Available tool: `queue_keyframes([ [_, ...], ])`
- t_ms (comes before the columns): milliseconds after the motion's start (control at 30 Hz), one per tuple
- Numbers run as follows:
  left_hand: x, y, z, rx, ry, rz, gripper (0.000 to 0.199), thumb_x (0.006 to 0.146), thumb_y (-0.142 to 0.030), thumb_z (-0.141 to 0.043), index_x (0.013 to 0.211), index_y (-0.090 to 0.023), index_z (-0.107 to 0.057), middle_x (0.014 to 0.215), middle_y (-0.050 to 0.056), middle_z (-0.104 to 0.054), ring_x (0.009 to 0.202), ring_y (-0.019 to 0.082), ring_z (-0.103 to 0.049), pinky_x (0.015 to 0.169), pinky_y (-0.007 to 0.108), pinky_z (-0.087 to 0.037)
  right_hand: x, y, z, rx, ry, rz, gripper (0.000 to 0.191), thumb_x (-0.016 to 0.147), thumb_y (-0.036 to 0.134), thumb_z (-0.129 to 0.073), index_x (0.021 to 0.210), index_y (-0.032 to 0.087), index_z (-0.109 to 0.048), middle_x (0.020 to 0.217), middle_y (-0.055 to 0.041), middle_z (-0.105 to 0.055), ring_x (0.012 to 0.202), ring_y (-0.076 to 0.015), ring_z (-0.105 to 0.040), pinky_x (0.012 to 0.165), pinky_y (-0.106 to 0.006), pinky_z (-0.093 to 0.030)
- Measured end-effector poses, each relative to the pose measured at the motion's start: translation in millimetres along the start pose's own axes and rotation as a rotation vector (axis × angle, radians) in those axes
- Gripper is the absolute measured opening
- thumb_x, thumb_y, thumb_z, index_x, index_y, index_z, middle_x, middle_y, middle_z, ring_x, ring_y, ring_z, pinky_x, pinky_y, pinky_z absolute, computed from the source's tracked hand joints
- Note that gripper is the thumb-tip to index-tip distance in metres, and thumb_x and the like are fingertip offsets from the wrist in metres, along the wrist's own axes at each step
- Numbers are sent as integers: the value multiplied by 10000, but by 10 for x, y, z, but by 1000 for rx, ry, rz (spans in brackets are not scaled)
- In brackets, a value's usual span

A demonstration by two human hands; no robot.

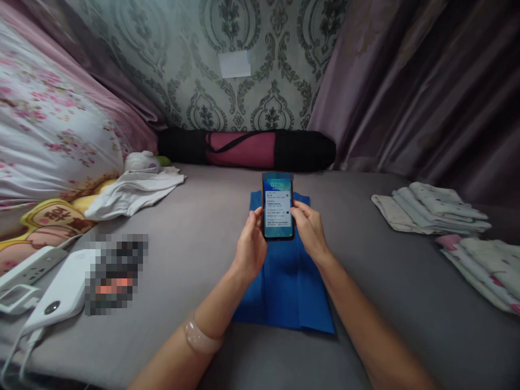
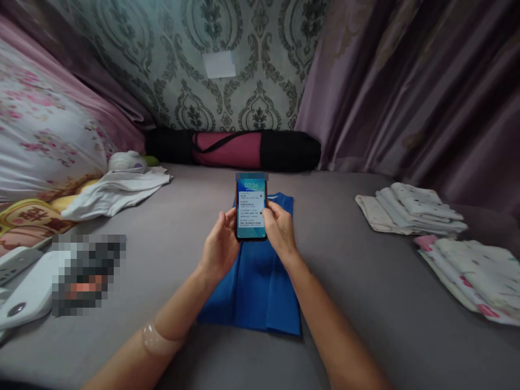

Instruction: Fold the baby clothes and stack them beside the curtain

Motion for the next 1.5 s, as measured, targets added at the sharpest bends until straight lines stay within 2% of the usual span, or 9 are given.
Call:
queue_keyframes([
  [133,11,21,21,5,-8,23,355,908,-463,-508,1105,-203,-646,1207,70,-636,1273,246,-474,1065,393,-361,31,-82,41,5,-37,-54,294,797,357,-520,950,201,-716,713,-5,-677,630,-181,-612,573,-280,-481],
  [400,8,21,20,22,-18,52,364,886,-490,-535,1071,-200,-652,1205,73,-634,1267,268,-474,1049,393,-370,61,-74,85,-17,-59,-113,253,768,420,-559,769,197,-679,645,5,-635,605,-175,-573,529,-266,-434],
  [633,-51,119,-11,87,45,-21,347,906,-454,-519,1120,-206,-634,1262,64,-609,1287,263,-451,1073,401,-344,47,-37,130,-105,-163,-111,414,764,592,-556,602,211,-580,526,13,-551,554,-166,-531,488,-266,-380],
  [833,-93,171,-34,120,56,-46,346,885,-463,-558,1124,-228,-640,1270,51,-607,1295,259,-445,1087,394,-336,43,-23,132,-124,-203,-161,482,740,635,-582,521,224,-459,475,31,-459,471,-127,-424,438,-255,-298],
  [933,-95,186,-32,117,51,-41,352,883,-465,-564,1128,-225,-638,1273,52,-606,1303,251,-436,1101,385,-320,41,-25,136,-132,-224,-178,493,735,637,-591,511,223,-442,472,37,-437,457,-116,-394,433,-252,-283],
  [1067,-78,175,-28,83,36,-26,358,872,-470,-574,1115,-217,-644,1264,52,-611,1302,252,-437,1091,384,-333,47,-43,157,-161,-213,-113,491,771,661,-509,547,224,-513,488,17,-484,503,-148,-455,467,-264,-316],
  [1200,-63,115,-33,38,46,50,372,915,-470,-497,1122,-200,-647,1267,62,-609,1297,254,-444,1079,382,-340,62,-53,176,-153,-181,-89,516,809,663,-416,610,219,-586,525,2,-542,562,-176,-511,518,-277,-353],
  [1300,-58,77,-33,12,32,87,388,942,-461,-445,1134,-189,-643,1264,72,-609,1302,255,-439,1072,379,-343,74,-47,177,-138,-158,-105,495,810,635,-429,627,209,-601,540,0,-558,573,-174,-518,526,-276,-351],
  [1500,-57,80,-34,11,25,87,376,926,-462,-474,1123,-193,-650,1250,73,-618,1298,270,-441,1059,393,-353,67,-22,168,-142,-145,-108,442,795,601,-483,651,202,-607,562,5,-567,575,-165,-517,509,-271,-330],
])
Point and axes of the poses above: each hand's wrist, its own x-axis towards the middle knuckle, its own z-axis out of the back of the hand, y = z × x, the point moved 1 cm from there along x, towards the middle knuckle
